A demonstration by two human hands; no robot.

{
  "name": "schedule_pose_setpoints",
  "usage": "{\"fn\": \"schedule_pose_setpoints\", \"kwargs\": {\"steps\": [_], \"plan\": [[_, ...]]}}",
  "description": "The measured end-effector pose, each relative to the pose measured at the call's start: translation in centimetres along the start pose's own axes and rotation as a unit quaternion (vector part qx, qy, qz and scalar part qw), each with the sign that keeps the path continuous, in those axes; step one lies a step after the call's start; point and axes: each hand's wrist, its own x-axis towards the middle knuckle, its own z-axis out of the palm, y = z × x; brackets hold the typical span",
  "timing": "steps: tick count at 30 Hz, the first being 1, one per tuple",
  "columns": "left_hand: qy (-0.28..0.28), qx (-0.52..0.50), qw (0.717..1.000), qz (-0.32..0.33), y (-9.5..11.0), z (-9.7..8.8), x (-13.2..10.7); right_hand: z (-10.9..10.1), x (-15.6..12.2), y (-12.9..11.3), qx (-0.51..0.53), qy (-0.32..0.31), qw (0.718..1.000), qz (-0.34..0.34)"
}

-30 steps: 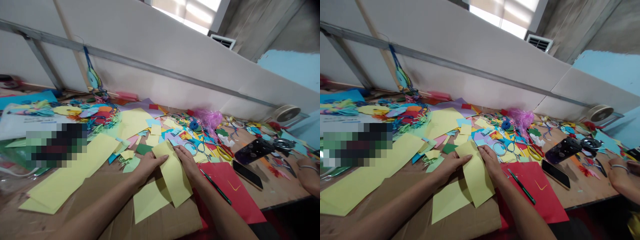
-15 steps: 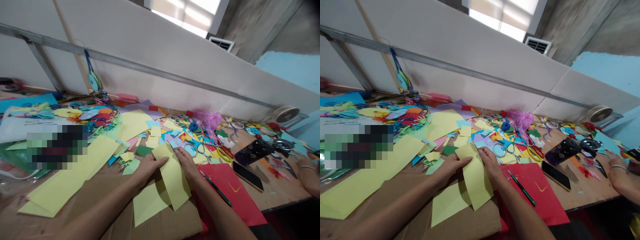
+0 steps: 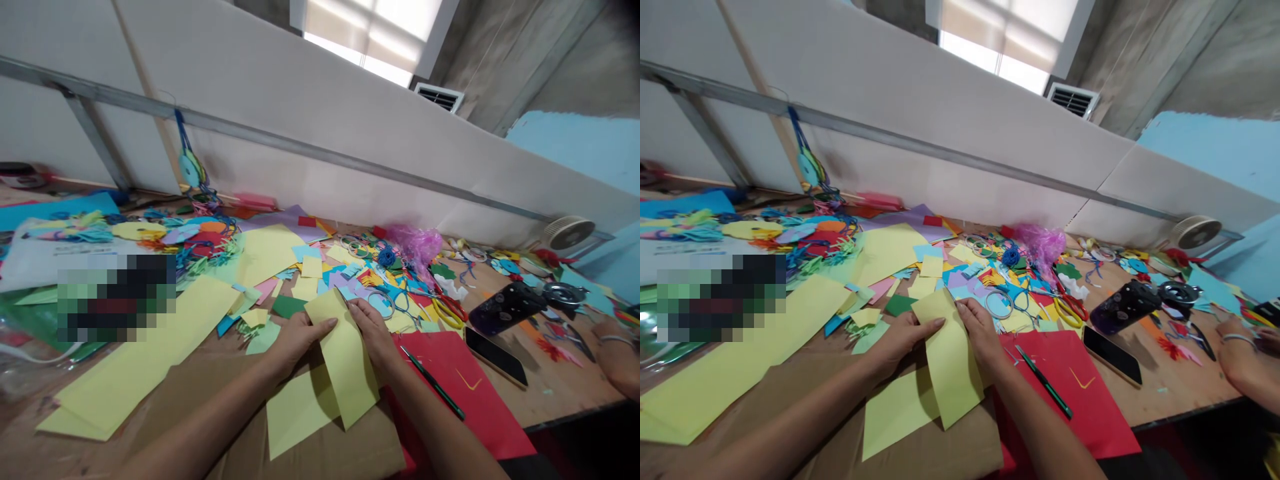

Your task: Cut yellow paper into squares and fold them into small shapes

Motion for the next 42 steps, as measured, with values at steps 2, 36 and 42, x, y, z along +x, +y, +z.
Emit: {"fn": "schedule_pose_setpoints", "kwargs": {"steps": [2,36,42], "plan": [[-0.007,-0.002,1.000,0.003,-0.1,0.0,0.1,0.1,0.0,0.1,0.008,-0.001,1.000,0.001],[0.216,0.079,0.957,0.179,2.7,-3.3,2.2,-1.9,1.4,-0.6,-0.068,-0.027,0.997,-0.011],[0.103,0.040,0.984,0.137,2.7,-1.6,1.2,-1.5,1.7,-0.1,-0.058,0.014,0.997,-0.056]]}}
